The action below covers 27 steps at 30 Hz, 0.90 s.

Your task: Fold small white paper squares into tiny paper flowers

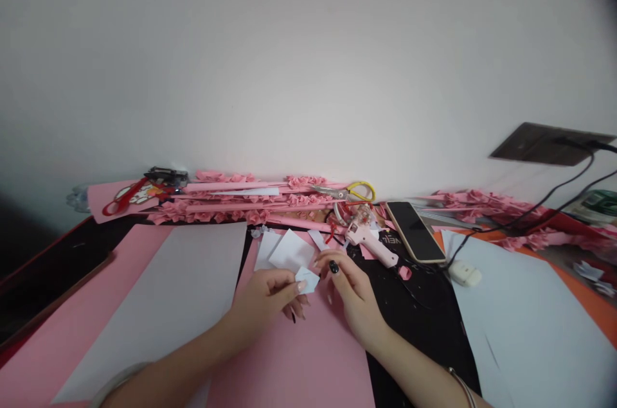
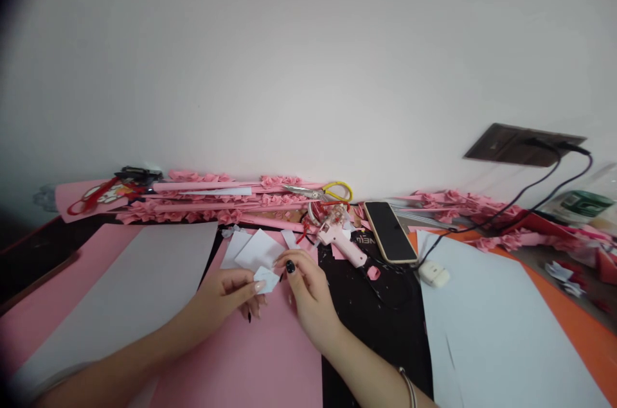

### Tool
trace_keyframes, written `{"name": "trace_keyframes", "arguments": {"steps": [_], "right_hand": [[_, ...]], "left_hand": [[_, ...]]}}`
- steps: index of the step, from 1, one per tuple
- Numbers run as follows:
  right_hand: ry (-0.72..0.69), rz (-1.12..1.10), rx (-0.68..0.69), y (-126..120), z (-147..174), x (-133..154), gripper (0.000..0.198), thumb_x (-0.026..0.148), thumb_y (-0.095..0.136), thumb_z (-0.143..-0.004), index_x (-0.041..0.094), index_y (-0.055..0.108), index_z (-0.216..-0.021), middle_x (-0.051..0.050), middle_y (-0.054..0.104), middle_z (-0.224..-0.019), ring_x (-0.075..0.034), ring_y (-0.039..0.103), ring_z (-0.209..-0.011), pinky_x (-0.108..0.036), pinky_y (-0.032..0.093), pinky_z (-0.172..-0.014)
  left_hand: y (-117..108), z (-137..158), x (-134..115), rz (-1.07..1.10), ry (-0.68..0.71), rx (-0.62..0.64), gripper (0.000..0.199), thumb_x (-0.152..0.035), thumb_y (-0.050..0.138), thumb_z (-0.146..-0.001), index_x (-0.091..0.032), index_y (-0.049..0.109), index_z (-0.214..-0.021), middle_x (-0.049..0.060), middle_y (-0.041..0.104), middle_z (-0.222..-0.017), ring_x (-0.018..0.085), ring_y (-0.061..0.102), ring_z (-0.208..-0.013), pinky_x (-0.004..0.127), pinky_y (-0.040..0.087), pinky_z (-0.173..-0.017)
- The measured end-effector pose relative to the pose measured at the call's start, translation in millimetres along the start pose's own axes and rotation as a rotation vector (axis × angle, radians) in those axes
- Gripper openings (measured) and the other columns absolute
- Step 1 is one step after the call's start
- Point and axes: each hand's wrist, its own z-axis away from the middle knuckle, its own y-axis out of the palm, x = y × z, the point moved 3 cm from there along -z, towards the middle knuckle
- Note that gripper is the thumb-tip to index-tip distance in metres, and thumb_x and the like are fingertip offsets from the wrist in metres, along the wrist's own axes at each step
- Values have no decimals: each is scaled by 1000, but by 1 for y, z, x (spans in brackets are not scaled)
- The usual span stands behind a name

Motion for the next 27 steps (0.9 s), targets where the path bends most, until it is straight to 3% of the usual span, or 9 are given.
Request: {"name": "trace_keyframes", "arguments": {"steps": [4,7,14,20,27], "right_hand": [[-25,-20,-2,0,0,6,25,32,41,-92,20,62,-92,-8,54,-106,-22,51,-99,-32,40,-85],[12,-72,23,2,-1,7,22,31,45,-90,20,64,-91,-8,54,-108,-23,50,-104,-35,36,-93],[116,-204,9,5,-2,1,14,29,57,-83,20,66,-77,-7,54,-105,-21,52,-102,-31,40,-88],[144,-176,12,8,-1,0,3,18,67,-73,19,69,-75,-7,56,-103,-21,55,-98,-28,43,-79],[144,-132,-16,12,0,-1,13,14,67,-71,16,61,-60,-5,57,-88,-17,57,-81,-27,42,-71]], "left_hand": [[-3,2,-5,-28,5,-67,27,-36,54,-81,-14,66,-69,1,66,-62,14,63,-60,22,49,-57],[-3,4,-8,-34,8,-80,27,-37,55,-81,-15,67,-70,2,68,-66,14,64,-62,22,50,-58],[0,3,-6,-65,-21,-45,23,-36,56,-79,-17,70,-80,2,71,-73,16,66,-72,23,52,-62],[4,5,-6,-115,-10,12,22,-34,56,-77,-16,68,-77,2,70,-71,17,66,-69,25,52,-62],[8,7,-2,-267,14,20,21,-31,55,-77,-15,68,-72,3,71,-69,17,65,-64,24,52,-60]]}}
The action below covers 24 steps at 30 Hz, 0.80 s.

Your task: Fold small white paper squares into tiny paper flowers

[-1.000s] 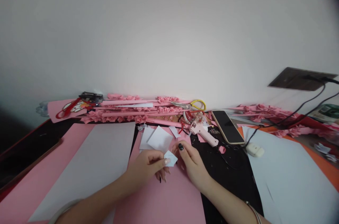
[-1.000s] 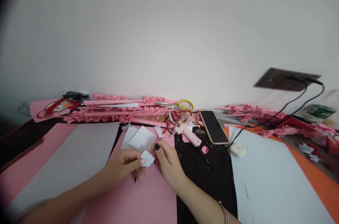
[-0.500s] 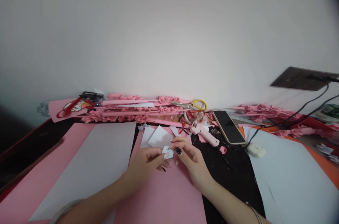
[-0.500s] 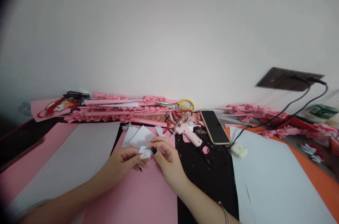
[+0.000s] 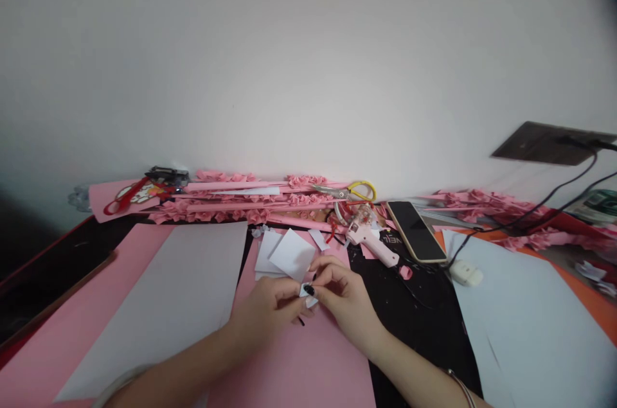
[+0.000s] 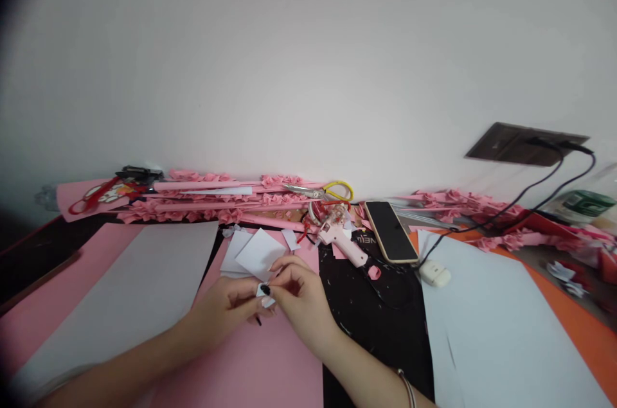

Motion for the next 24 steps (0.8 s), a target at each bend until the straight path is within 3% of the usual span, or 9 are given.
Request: {"name": "trace_keyframes", "arguments": {"steps": [4,7,14,24], "right_hand": [[-40,13,0,0,1,3,16,18,66,-74,17,58,-60,-4,56,-85,-17,57,-79,-26,43,-71],[-70,29,27,-1,1,8,15,25,60,-81,18,64,-69,-7,59,-95,-19,57,-89,-29,43,-78],[-78,39,131,-3,1,11,34,37,43,-91,20,71,-82,-8,59,-112,-22,55,-101,-34,41,-89],[-148,90,150,-6,4,13,40,42,36,-93,23,71,-96,-7,56,-115,-21,56,-93,-35,42,-86]], "left_hand": [[2,1,1,93,-35,25,23,-35,56,-77,-15,66,-70,2,70,-66,17,66,-63,25,53,-60],[2,1,0,179,-66,54,24,-38,57,-77,-16,65,-73,3,72,-70,18,67,-66,25,53,-60],[-2,0,-1,260,-113,32,31,-44,58,-75,-14,66,-73,6,72,-71,19,68,-65,27,53,-59],[-4,1,2,385,-181,69,30,-43,61,-73,-13,65,-75,8,74,-77,21,70,-68,26,52,-57]]}}
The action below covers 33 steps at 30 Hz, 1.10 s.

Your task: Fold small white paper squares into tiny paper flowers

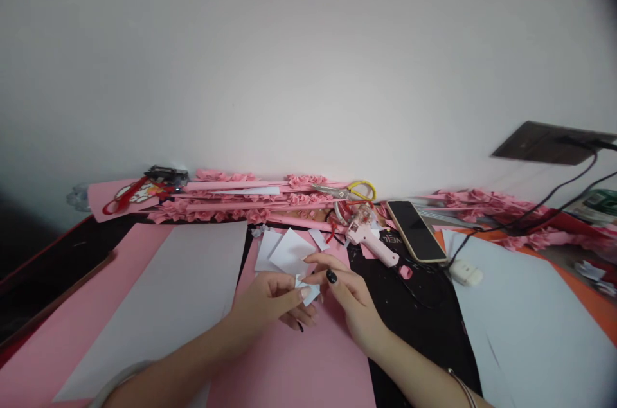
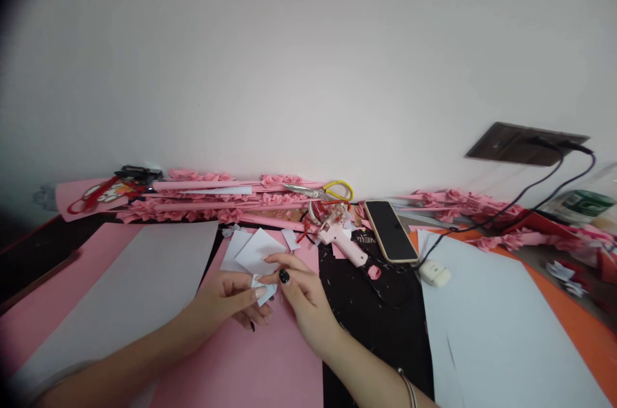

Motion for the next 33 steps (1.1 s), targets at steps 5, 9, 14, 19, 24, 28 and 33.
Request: {"name": "trace_keyframes", "arguments": {"steps": [5,9,14,19,24,28,33], "right_hand": [[-47,81,8,0,1,1,39,41,36,-93,24,70,-100,-7,55,-118,-20,55,-90,-35,43,-83],[-80,127,16,-1,2,4,39,41,35,-93,24,69,-102,-8,54,-119,-20,55,-89,-35,43,-83],[-100,132,28,-2,2,5,42,44,34,-93,24,69,-102,-8,54,-122,-21,55,-89,-36,43,-83],[-69,61,21,-3,1,-1,41,43,34,-93,25,71,-99,-6,55,-121,-20,55,-89,-36,43,-83],[-20,29,10,-3,-1,-2,41,40,35,-93,23,72,-92,-6,57,-116,-20,56,-87,-35,44,-81],[-28,63,-59,-4,-3,0,29,37,43,-91,20,66,-89,-7,59,-100,-20,55,-91,-31,43,-82],[102,92,-11,-1,-5,-11,19,36,53,-85,19,50,-78,3,46,-64,-12,42,-55,-21,36,-50]], "left_hand": [[1,1,-2,5,-17,12,30,-43,63,-72,-13,66,-75,7,74,-76,20,70,-68,25,52,-57],[2,0,-2,15,-15,25,30,-43,66,-71,-14,66,-74,6,73,-74,19,70,-67,24,51,-56],[1,-1,-2,41,-5,19,33,-47,64,-71,-14,65,-76,7,73,-78,20,70,-69,25,52,-58],[1,-1,-2,-6,3,12,33,-46,62,-73,-14,66,-79,8,73,-80,20,69,-70,28,53,-62],[1,-2,-1,-40,30,23,32,-45,59,-75,-14,67,-80,8,73,-80,20,69,-70,29,53,-64],[2,-2,0,-58,54,37,33,-46,59,-75,-14,66,-81,8,73,-79,20,68,-70,28,53,-63],[6,0,0,-110,104,82,23,-36,57,-78,-15,66,-78,5,72,-75,18,68,-68,27,52,-64]]}}
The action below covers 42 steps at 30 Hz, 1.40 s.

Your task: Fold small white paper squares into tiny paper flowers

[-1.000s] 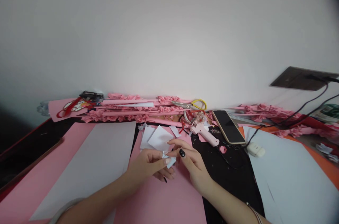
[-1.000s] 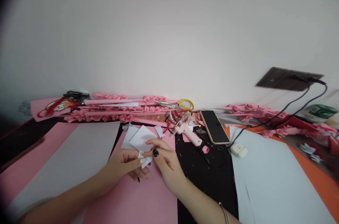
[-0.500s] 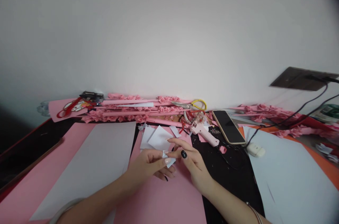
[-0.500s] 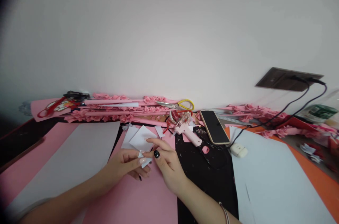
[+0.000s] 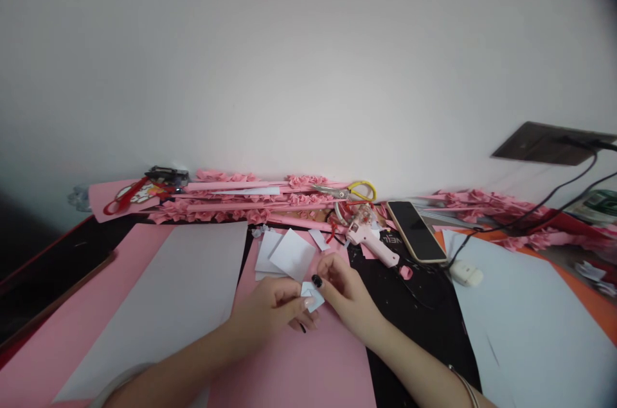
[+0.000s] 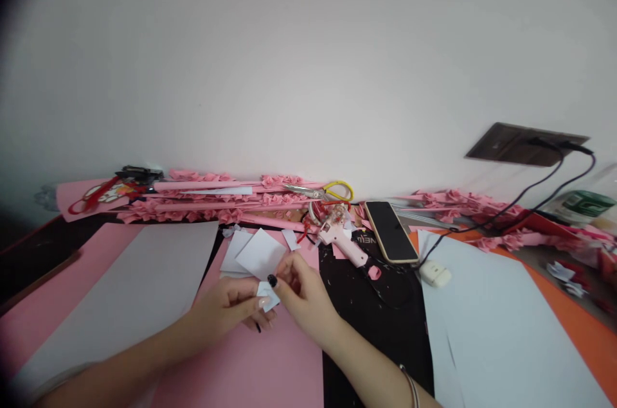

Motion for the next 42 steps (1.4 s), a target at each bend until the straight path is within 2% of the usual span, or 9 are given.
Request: {"name": "trace_keyframes", "arguments": {"steps": [3,8,11,19,27,32,37,42], "right_hand": [[7,114,132,2,0,-4,24,35,53,-84,18,49,-67,5,41,-56,-9,35,-49,-20,29,-46],[-28,199,274,3,1,0,26,28,47,-88,17,51,-65,4,45,-55,-10,38,-50,-21,29,-48],[-71,271,287,2,1,2,26,24,46,-89,18,49,-64,4,45,-56,-9,38,-50,-20,29,-48],[-128,400,302,2,1,3,25,17,45,-89,18,44,-64,4,45,-59,-9,41,-52,-19,31,-51],[-71,317,321,5,2,0,28,16,43,-88,17,41,-60,6,37,-53,-8,35,-49,-17,27,-47],[-110,333,315,6,4,5,29,15,41,-88,18,35,-59,6,35,-52,-7,34,-47,-18,26,-47],[-95,242,334,6,3,2,33,25,36,-93,18,37,-61,5,40,-53,-8,39,-49,-18,30,-49],[-91,210,334,5,2,-1,34,29,34,-93,18,38,-62,5,39,-53,-8,37,-49,-18,29,-48]], "left_hand": [[2,1,1,-11,5,9,19,-31,56,-79,-15,65,-74,3,70,-70,18,68,-66,27,52,-63],[3,1,6,-9,-29,41,15,-26,52,-79,-16,61,-73,1,69,-69,17,68,-64,26,52,-59],[2,0,7,-8,-40,49,13,-23,50,-78,-17,60,-74,1,70,-69,17,69,-64,26,52,-60],[3,-1,4,-21,-19,90,16,-29,54,-78,-15,61,-75,2,68,-70,18,68,-67,26,52,-62],[3,-2,5,-21,-7,117,15,-27,56,-79,-14,63,-76,2,68,-68,17,67,-66,26,52,-63],[3,-1,5,-62,15,118,16,-29,58,-78,-15,65,-75,2,69,-67,17,66,-66,26,52,-64],[3,0,3,-31,-25,81,17,-28,57,-78,-15,63,-71,2,69,-65,17,67,-63,26,52,-60],[2,0,2,-23,-26,61,16,-28,57,-79,-15,62,-72,1,68,-65,16,67,-62,25,52,-59]]}}
